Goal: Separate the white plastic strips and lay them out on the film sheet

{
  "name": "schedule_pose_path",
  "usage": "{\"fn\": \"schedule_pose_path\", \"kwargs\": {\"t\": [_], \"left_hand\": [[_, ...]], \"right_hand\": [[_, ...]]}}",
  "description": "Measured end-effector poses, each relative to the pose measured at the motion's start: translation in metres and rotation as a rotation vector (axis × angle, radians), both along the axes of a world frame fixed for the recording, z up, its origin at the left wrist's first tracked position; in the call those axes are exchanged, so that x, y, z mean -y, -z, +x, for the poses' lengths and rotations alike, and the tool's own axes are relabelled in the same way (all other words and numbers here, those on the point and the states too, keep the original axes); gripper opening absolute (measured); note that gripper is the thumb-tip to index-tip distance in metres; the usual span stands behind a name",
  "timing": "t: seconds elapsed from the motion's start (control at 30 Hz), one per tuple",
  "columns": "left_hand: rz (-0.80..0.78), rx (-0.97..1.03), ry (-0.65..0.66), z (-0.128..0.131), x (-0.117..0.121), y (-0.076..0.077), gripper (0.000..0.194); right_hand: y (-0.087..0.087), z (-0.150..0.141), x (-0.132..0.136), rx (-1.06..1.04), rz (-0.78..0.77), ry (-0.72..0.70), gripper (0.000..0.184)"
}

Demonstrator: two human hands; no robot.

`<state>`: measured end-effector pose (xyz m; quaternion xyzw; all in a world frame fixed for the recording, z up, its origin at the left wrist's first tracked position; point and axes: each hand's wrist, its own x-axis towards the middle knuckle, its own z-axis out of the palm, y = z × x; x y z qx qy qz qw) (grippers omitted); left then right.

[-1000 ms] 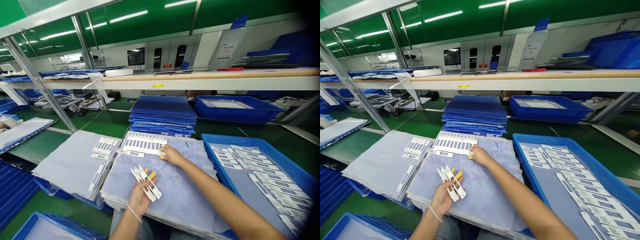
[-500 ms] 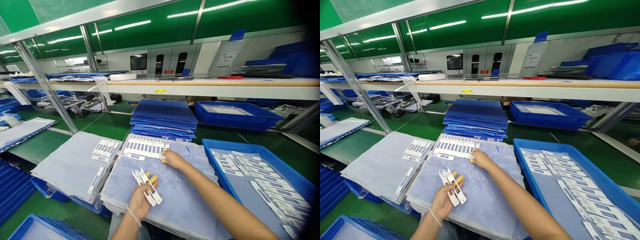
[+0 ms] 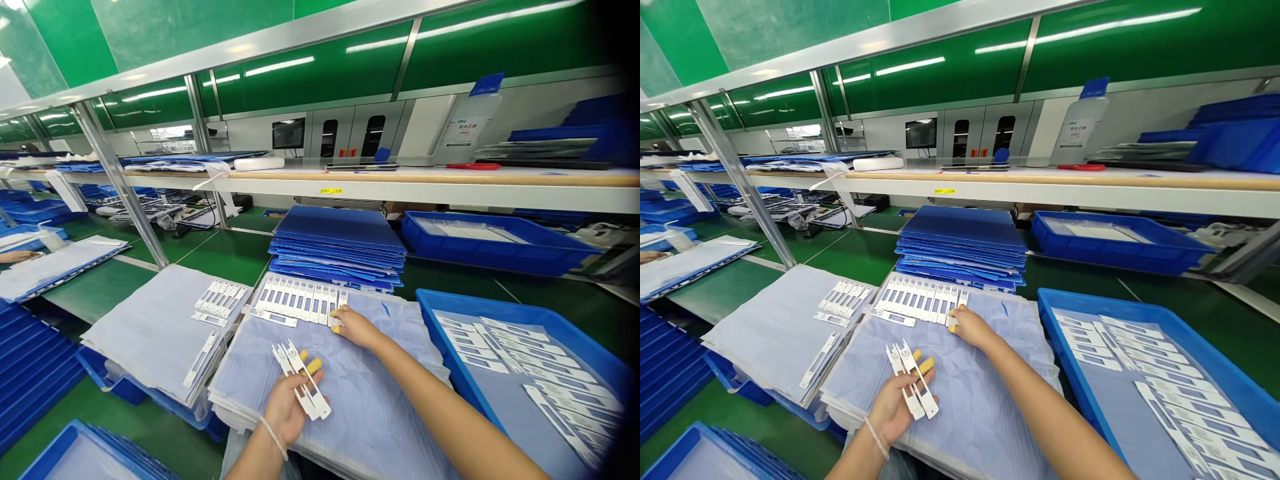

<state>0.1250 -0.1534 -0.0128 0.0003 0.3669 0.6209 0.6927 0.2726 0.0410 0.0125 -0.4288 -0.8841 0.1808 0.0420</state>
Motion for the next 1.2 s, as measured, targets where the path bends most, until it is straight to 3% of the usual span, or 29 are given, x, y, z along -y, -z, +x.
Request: {"fn": "schedule_pose_path", "kwargs": {"t": [0.17,0.5,0.93,1.2], "left_hand": [[-0.012,-0.013,0.003,0.000,-0.001,-0.001,0.074],[-0.008,-0.027,0.014,0.000,-0.001,-0.001,0.072],[-0.013,-0.011,0.005,-0.001,0.000,-0.002,0.073],[0.054,-0.018,0.069,-0.005,0.004,-0.023,0.069]], "right_hand": [[0.003,0.000,-0.001,-0.009,0.005,0.002,0.030],[0.002,-0.001,-0.004,-0.009,0.012,-0.046,0.029],[0.004,0.007,-0.007,-0.058,-0.032,-0.027,0.050],[0.000,0.011,-0.007,-0.110,-0.052,-0.054,0.050]]}}
